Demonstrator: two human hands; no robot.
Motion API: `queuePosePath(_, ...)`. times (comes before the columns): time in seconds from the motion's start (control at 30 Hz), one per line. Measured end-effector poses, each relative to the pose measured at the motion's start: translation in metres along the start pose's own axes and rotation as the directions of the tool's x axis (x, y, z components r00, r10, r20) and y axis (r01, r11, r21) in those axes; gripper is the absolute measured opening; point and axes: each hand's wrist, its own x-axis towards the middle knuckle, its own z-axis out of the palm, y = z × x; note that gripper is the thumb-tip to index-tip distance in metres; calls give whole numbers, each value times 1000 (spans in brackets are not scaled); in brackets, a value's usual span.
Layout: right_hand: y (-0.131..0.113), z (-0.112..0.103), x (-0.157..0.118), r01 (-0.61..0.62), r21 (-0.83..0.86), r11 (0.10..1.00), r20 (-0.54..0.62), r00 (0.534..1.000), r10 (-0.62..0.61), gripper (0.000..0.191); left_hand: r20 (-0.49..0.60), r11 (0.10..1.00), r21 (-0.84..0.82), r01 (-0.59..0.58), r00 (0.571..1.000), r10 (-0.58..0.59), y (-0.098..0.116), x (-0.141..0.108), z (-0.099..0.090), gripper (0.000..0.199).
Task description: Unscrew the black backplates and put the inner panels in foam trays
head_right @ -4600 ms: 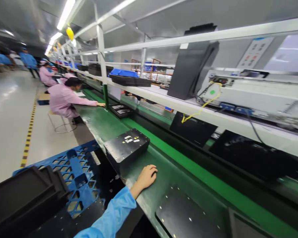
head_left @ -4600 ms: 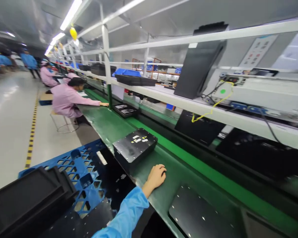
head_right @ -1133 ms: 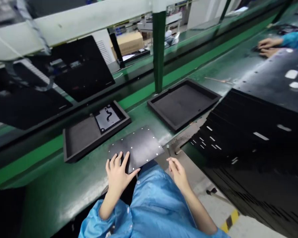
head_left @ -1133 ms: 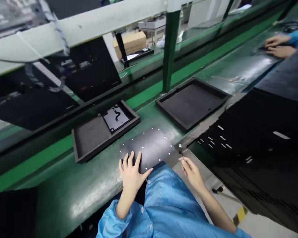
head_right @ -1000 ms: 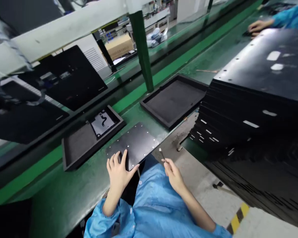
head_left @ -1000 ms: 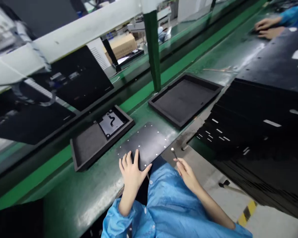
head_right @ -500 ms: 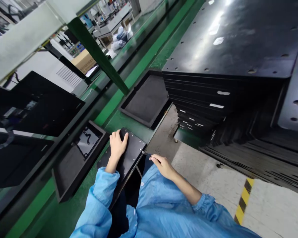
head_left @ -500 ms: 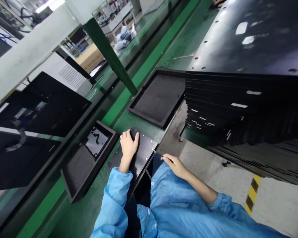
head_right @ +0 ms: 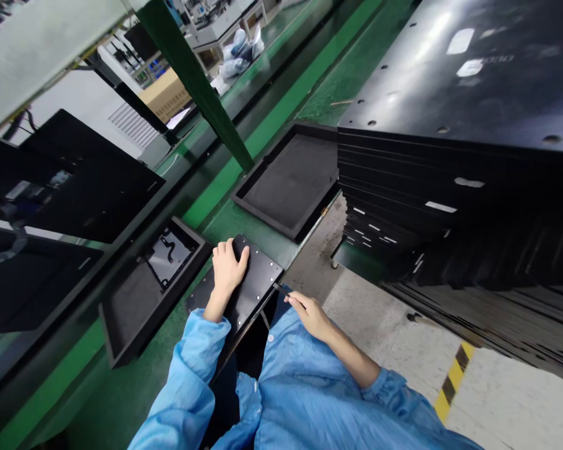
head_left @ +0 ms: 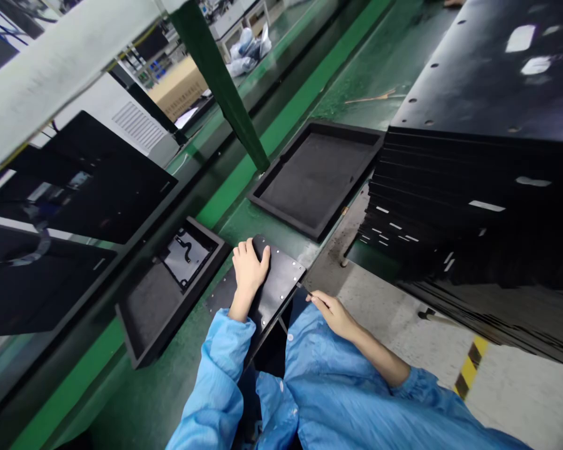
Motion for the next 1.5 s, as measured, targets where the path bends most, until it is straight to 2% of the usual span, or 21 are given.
queuePosePath(0.27, -11, -15, -6, -5, -54, 999, 71, 997, 9, 52, -21, 1000, 9, 2, 1000, -2, 1, -1, 1, 64)
queuePosePath(0.53, -12, -6, 6, 49, -82, 995, 41, 998, -46, 52, 10, 1000, -4, 18, 1000, -18, 4, -1, -5, 64)
queuePosePath(0.73, -46, -27, 4, 9, -189, 982, 114, 993, 13, 46, 32, 997, -63, 37, 999, -35, 2, 3, -10, 65)
queuePosePath(0.83, -75, -42, 3, -2, -302, 953, 144, 988, 48, 43, 65, 995, -93, -45, 997, 51, 2, -19, -16, 80)
queuePosePath(0.93, -103, -50, 5, -20, -446, 895, 153, 983, 98, 41, 125, 972, -69, -223, 965, 230, -1, -62, -26, 105)
queuePosePath(0.97, -111, -51, 7, -30, -511, 859, 152, 981, 125, 40, 139, 966, -45, -253, 956, 257, -2, -78, -30, 109)
queuePosePath(1.03, -123, -52, 9, -40, -646, 762, 137, 976, 167, 37, 171, 957, 19, -288, 944, 281, -3, -102, -37, 103)
queuePosePath(1.1, -130, -53, 11, -22, -751, 660, 124, 977, 174, 33, 222, 942, 85, -325, 928, 300, 1, -113, -42, 89)
queuePosePath(1.2, -135, -54, 14, 11, -837, 547, 120, 979, 165, 32, 303, 919, 123, -376, 896, 326, 14, -112, -44, 72)
queuePosePath(1.33, -141, -58, 20, 28, -885, 465, 121, 978, 172, 33, 321, 929, 78, -361, 892, 319, 28, -101, -59, 59)
queuePosePath(1.4, -140, -61, 23, 41, -894, 447, 131, 976, 172, 36, 298, 934, 55, -353, 899, 322, 29, -95, -78, 59)
queuePosePath(1.5, -133, -62, 25, 78, -889, 450, 144, 983, 114, 40, 225, 938, 19, -347, 915, 334, 19, -76, -118, 54)
